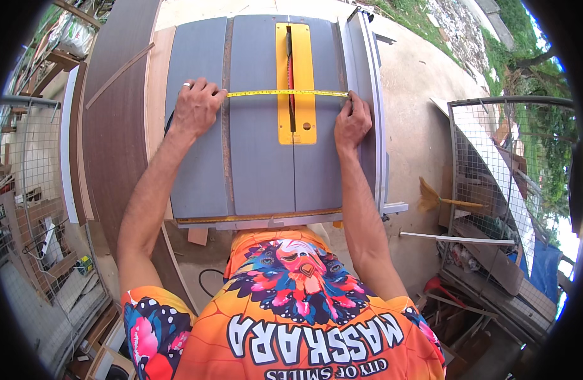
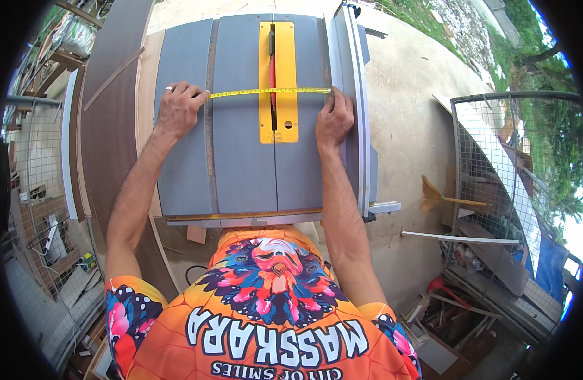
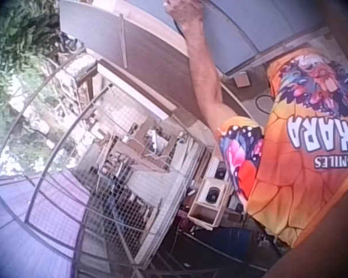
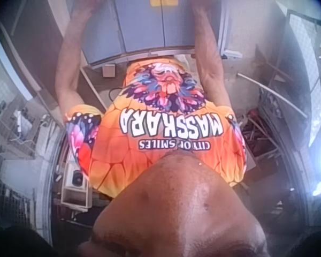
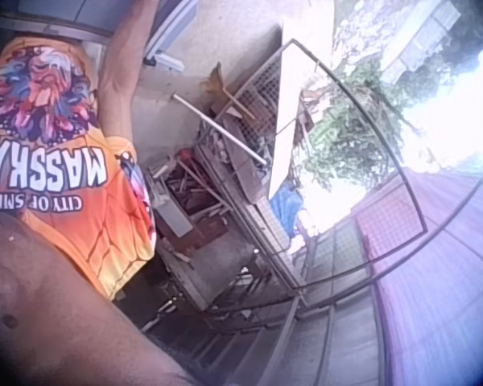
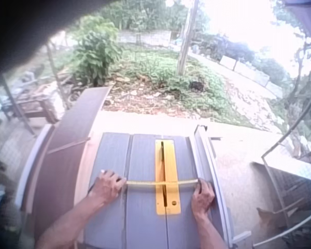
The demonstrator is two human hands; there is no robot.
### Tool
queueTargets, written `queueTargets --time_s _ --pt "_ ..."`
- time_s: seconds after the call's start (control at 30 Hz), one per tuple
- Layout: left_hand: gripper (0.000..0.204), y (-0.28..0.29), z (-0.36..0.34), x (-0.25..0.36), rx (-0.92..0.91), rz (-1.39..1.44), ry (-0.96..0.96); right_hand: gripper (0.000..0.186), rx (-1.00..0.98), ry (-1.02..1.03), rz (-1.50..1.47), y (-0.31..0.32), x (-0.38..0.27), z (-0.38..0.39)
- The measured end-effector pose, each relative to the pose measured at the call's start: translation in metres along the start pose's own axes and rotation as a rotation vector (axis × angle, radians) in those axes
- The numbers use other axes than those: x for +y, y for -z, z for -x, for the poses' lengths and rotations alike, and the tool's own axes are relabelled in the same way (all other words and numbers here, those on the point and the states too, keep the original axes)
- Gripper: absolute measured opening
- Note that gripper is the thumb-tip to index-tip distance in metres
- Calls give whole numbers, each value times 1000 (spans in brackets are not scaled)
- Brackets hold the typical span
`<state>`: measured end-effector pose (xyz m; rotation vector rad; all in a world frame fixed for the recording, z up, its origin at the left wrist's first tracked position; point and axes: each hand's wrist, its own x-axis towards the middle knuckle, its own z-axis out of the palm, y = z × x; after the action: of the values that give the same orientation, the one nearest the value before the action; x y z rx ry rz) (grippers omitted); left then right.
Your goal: The person uses a tape measure to take dimensions of wooden cabinet components and a table saw, then places a wooden panel into a wooden frame.
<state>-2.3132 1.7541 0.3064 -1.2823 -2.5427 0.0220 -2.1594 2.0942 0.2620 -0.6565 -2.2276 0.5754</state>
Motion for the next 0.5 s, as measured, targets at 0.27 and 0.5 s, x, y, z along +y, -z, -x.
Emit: queueTargets --time_s 0.27,0.5 --pt "24 4 -9 -2 -67 68 16 27 -3 23 27 0 2 -3" --pt "33 8 -15 -1 -149 30 5 28 5 24 50 0 4 -4"
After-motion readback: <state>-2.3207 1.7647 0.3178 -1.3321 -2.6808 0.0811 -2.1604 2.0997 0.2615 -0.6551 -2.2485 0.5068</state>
